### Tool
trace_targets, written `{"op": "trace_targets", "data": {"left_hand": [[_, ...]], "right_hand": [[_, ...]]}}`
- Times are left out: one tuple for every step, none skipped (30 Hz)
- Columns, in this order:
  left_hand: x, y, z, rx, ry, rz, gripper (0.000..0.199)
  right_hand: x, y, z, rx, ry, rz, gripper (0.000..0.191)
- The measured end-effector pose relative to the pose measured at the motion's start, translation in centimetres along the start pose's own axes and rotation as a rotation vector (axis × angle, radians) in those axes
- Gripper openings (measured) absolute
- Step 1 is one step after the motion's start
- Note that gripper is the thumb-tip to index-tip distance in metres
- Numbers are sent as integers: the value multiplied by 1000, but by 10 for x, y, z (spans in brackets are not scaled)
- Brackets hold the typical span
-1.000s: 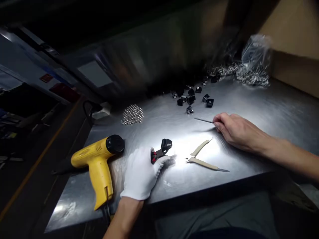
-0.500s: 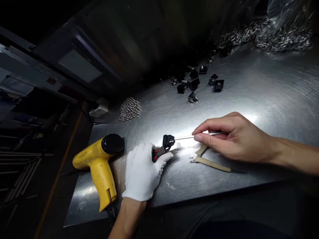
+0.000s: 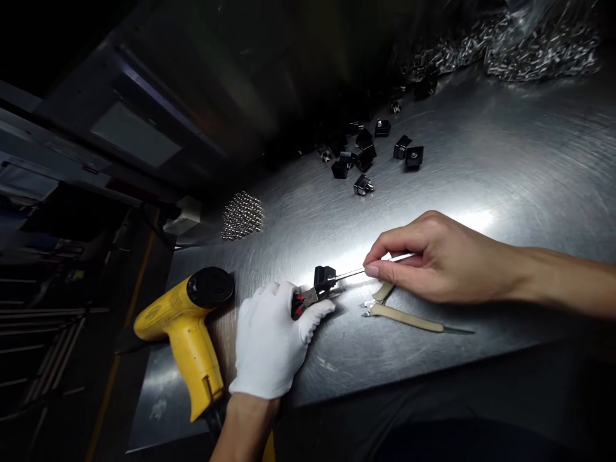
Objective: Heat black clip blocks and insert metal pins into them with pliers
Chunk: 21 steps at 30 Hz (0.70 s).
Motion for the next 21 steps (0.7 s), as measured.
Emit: {"op": "trace_targets", "data": {"left_hand": [[-1,1,0,18,16,9,51],[-2,1,1,35,34,18,51],[-2,2,1,51,56,27,51],[-3,3,1,64,80,35,51],[-4,4,1,75,105,41,51],[-5,5,1,86,126,46,51],[-6,5,1,97,141,51,50],[-8,6,1,106,151,53,50],[-9,7,1,112,157,53,49],[-10,8,0,115,161,49,48],[-11,9,0,118,164,44,48],[-12,9,0,119,167,38,47],[-12,10,0,121,168,32,47],[-13,11,-1,124,171,27,47],[-14,12,-1,129,173,24,47],[-14,13,-1,134,179,22,47],[-15,13,-1,139,186,21,47],[-15,14,0,145,194,18,47],[-16,14,0,152,200,14,48],[-16,15,0,158,205,8,48],[-16,15,0,163,207,1,48]], "right_hand": [[-2,0,1,10,-1,4,10],[-4,0,1,20,-2,10,10],[-6,1,2,28,-2,13,10],[-7,1,3,32,-2,14,10],[-7,1,3,31,-1,12,11],[-7,2,4,31,-2,10,11],[-7,2,4,33,-5,10,12],[-7,2,5,37,-7,9,12],[-7,2,5,40,-13,8,12],[-7,3,5,39,-23,7,12],[-7,3,5,33,-38,7,12],[-7,3,4,22,-53,6,12],[-7,3,3,6,-68,3,12],[-6,3,2,-9,-82,-1,12],[-6,3,2,-22,-96,-5,13],[-6,2,1,-34,-109,-12,13],[-6,2,1,-46,-123,-19,12],[-5,2,0,-58,-140,-26,12],[-5,1,0,-66,-155,-31,12],[-4,1,1,-70,-168,-37,12],[-4,1,1,-70,-180,-40,12]]}}
Point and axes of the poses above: each hand's wrist, its own y-axis towards the middle knuckle, its own z-axis out of the palm, x = y × z, the point moved 8 cm from there along y, towards the middle knuckle, and after that the axes turned 11 degrees about -y, right-handed, at the moved point
